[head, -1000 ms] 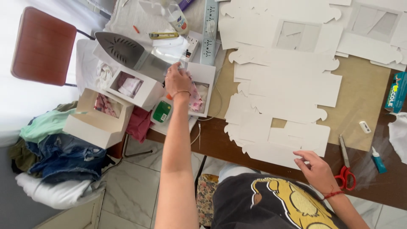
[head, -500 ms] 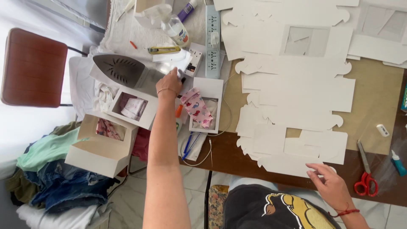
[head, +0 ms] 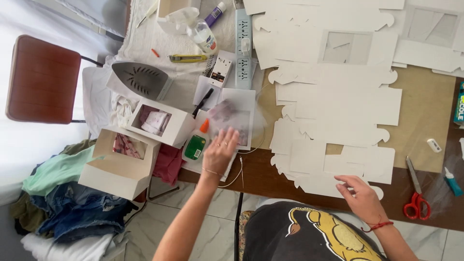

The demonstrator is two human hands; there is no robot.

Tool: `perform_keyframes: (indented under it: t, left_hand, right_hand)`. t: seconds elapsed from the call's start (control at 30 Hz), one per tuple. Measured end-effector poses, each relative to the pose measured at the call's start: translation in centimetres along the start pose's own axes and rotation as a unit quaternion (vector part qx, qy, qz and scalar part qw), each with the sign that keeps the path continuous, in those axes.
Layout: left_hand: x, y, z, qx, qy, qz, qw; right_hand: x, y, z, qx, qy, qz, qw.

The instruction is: The person assembles a paper craft by cutting out small rectangular pieces from a larger white cardboard sheet, applying glue to the edges, and adhering them to designated slots. The person repeats this process for multiple pieces, ensuring each is properly aligned and secured.

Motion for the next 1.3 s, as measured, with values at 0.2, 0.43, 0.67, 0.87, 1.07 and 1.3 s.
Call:
perform_keyframes:
  t: [0.2,0.43,0.67,0.87,1.07,1.3]
  left_hand:
    - [-3.5,-4.4,0.0,0.015,0.059,-0.019,0.998]
    - [-3.2,-4.0,0.3,0.005,0.077,-0.089,0.993]
    - [-4.5,-5.0,2.1,0.032,0.1,-0.139,0.985]
    - [-6.0,-4.8,4.0,0.037,0.095,-0.023,0.995]
    - [-2.2,5.4,12.7,0.031,0.118,0.108,0.987]
    - [2.0,1.2,22.6,-0.402,0.126,-0.162,0.892]
  right_hand:
    - [-0.1,-0.3,-0.5,0.04,0.05,0.068,0.996]
    - [-1.3,0.4,0.1,0.066,0.061,0.069,0.994]
    - [-1.4,3.0,2.0,0.101,0.067,0.039,0.992]
    - [-2.0,5.4,3.3,0.116,0.065,0.011,0.991]
    - [-2.2,7.9,3.0,0.154,0.064,0.01,0.986]
    - [-1.3,8.5,3.0,0.296,0.036,-0.075,0.951]
Point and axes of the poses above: each hand's wrist, its own x-axis towards the middle knuckle, its own y-axis out of the back of the hand, z = x × y, the point moved 1 cm from there along x, towards the middle knuckle, and after that the axes turned 8 degrees about y, right-handed, at the moved point
